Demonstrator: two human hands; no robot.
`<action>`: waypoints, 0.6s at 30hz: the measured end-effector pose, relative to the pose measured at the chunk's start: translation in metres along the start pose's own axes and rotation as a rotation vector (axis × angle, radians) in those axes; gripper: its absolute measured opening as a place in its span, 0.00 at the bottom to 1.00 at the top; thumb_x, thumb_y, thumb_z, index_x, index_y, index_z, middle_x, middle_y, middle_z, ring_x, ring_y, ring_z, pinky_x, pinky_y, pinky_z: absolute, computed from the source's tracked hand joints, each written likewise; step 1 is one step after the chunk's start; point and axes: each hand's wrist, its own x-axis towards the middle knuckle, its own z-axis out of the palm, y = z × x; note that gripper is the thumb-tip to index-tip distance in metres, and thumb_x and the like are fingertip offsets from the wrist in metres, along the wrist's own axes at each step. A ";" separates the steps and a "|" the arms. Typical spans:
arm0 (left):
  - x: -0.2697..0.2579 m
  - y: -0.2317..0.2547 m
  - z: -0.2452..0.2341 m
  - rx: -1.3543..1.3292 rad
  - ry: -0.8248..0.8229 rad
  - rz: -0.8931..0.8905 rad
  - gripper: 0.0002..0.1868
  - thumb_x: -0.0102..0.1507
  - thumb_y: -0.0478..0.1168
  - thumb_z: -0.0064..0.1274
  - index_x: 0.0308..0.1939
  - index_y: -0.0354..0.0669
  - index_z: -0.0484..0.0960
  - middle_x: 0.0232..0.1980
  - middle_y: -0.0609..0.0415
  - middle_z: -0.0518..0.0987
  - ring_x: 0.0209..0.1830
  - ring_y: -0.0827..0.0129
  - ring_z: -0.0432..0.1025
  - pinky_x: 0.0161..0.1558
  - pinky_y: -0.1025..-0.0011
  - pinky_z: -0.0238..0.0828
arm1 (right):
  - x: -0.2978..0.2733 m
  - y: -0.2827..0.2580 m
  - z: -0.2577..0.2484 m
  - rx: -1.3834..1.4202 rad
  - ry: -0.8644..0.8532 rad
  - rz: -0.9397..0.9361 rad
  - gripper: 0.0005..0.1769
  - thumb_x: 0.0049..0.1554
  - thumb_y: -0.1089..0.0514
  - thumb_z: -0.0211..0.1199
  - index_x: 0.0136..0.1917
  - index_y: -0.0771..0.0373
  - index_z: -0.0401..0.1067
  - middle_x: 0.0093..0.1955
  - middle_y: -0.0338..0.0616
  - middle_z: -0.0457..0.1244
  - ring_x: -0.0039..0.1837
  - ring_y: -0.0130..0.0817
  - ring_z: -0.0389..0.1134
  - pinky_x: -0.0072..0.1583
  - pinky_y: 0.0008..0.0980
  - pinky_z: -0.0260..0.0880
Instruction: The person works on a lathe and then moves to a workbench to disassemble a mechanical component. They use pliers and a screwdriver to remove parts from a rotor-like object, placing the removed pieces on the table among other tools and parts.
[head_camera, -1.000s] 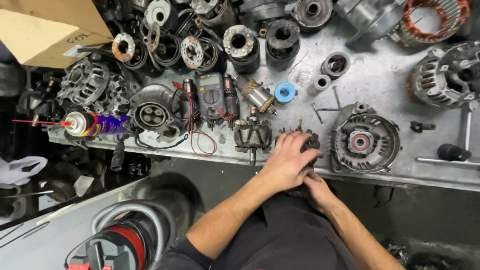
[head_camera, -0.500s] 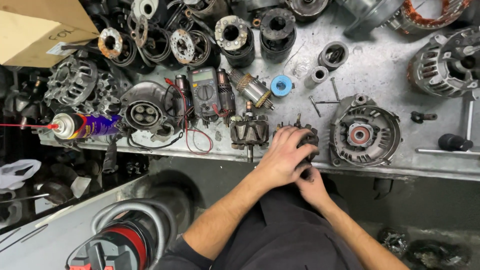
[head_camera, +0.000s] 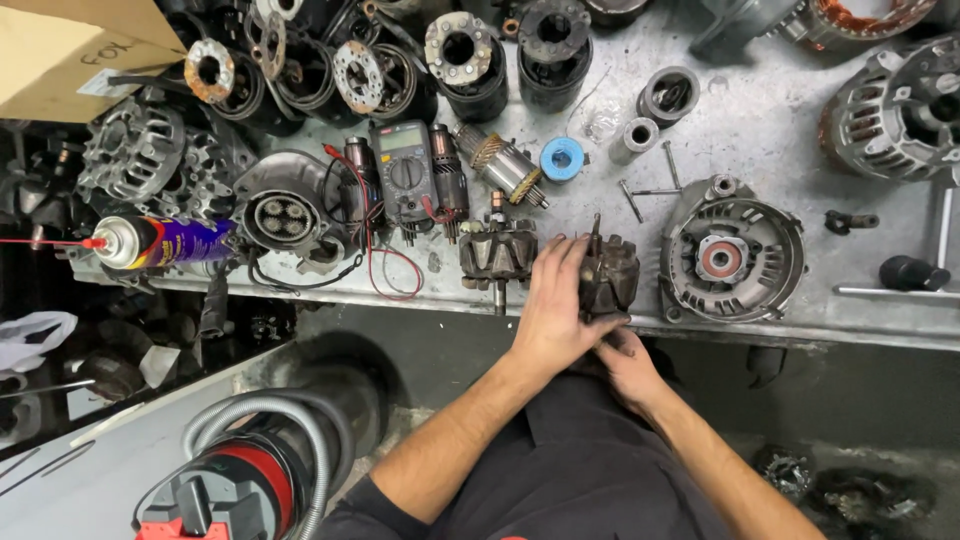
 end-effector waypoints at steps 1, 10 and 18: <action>0.000 0.001 -0.001 -0.009 0.007 -0.019 0.63 0.46 0.48 0.77 0.76 0.32 0.55 0.75 0.34 0.59 0.78 0.39 0.52 0.77 0.49 0.53 | 0.002 0.004 -0.002 -0.047 0.038 -0.067 0.23 0.60 0.61 0.60 0.67 0.68 0.66 0.61 0.47 0.67 0.59 0.34 0.69 0.60 0.35 0.71; 0.000 0.007 0.002 -0.014 0.032 -0.087 0.58 0.45 0.46 0.77 0.72 0.33 0.61 0.71 0.33 0.60 0.75 0.37 0.54 0.74 0.48 0.55 | -0.003 -0.016 0.013 -0.215 0.156 -0.243 0.20 0.55 0.68 0.65 0.61 0.72 0.70 0.56 0.47 0.69 0.55 0.31 0.70 0.57 0.32 0.71; 0.014 0.020 0.027 0.013 0.240 -0.151 0.48 0.43 0.47 0.77 0.56 0.26 0.65 0.59 0.34 0.64 0.63 0.39 0.57 0.66 0.45 0.58 | 0.017 0.014 -0.015 -0.070 0.176 -0.139 0.24 0.59 0.65 0.57 0.68 0.73 0.65 0.62 0.51 0.67 0.61 0.36 0.68 0.62 0.34 0.69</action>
